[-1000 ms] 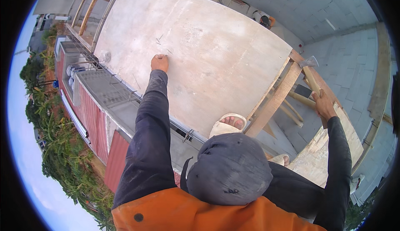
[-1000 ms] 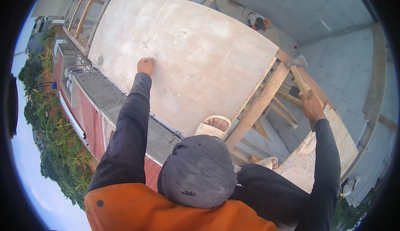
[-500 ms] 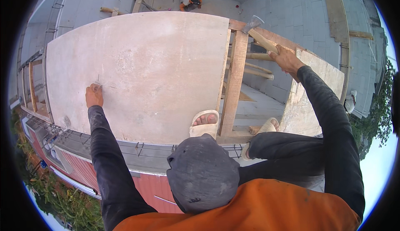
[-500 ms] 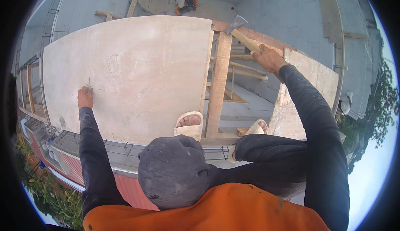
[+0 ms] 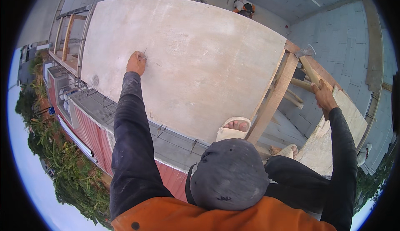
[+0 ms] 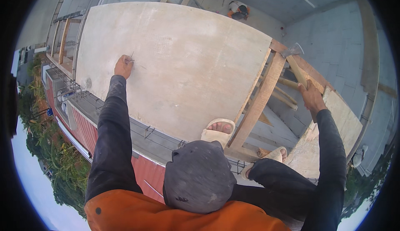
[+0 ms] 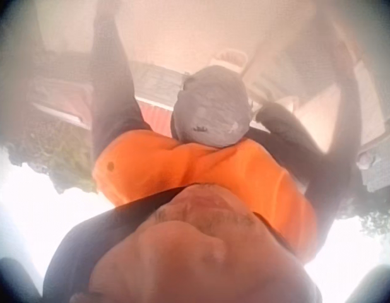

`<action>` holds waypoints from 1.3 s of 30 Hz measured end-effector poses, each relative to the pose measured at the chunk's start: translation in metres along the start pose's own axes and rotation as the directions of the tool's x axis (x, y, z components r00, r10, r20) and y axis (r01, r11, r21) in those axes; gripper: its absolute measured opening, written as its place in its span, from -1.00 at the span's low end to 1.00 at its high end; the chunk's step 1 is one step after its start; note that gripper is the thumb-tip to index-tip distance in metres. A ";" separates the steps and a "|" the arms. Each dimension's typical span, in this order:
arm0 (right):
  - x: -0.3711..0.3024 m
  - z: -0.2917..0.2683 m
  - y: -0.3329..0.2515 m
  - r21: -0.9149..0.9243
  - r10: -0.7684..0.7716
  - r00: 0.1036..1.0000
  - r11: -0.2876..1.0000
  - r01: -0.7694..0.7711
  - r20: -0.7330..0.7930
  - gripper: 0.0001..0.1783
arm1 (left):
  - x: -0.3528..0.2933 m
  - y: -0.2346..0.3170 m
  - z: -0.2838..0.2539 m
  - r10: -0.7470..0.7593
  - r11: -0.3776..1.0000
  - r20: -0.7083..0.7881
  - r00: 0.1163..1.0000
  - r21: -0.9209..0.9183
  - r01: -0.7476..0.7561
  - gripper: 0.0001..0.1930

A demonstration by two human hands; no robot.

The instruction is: The person installs wooden supports on a concrete structure. They position plywood sheets and wooden slats over a beam and nail them into place using a hatchet.

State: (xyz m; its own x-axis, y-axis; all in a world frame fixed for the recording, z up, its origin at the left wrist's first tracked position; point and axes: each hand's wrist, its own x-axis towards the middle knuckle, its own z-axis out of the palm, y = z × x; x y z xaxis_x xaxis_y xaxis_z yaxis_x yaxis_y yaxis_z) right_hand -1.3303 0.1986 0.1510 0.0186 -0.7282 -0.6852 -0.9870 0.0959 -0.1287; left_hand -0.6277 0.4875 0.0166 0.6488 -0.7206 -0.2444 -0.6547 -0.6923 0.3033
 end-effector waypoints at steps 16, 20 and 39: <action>0.014 -0.003 -0.003 -0.108 -0.048 0.998 0.993 0.051 0.036 -0.22 | -0.002 -0.011 -0.005 0.338 0.886 0.048 0.940 0.320 -0.335 -0.88; 0.017 -0.004 -0.009 -0.090 -0.083 0.996 0.992 0.087 0.044 -0.26 | -0.040 0.003 0.009 0.271 0.962 -0.194 0.943 0.030 -0.271 -0.82; -0.088 0.059 0.011 0.881 -0.079 0.994 0.471 -0.034 0.081 -0.35 | -0.057 0.459 0.194 0.603 0.634 0.099 0.792 -0.662 -0.400 -0.73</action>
State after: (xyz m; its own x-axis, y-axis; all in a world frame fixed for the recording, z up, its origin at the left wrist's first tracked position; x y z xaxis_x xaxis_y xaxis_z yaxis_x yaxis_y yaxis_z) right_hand -1.3333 0.3042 0.1677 0.1097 -0.6761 -0.7286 -0.3251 0.6683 -0.6691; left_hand -1.0405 0.2033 -0.0089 0.0806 -0.9915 -0.1017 -0.4179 -0.1262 0.8997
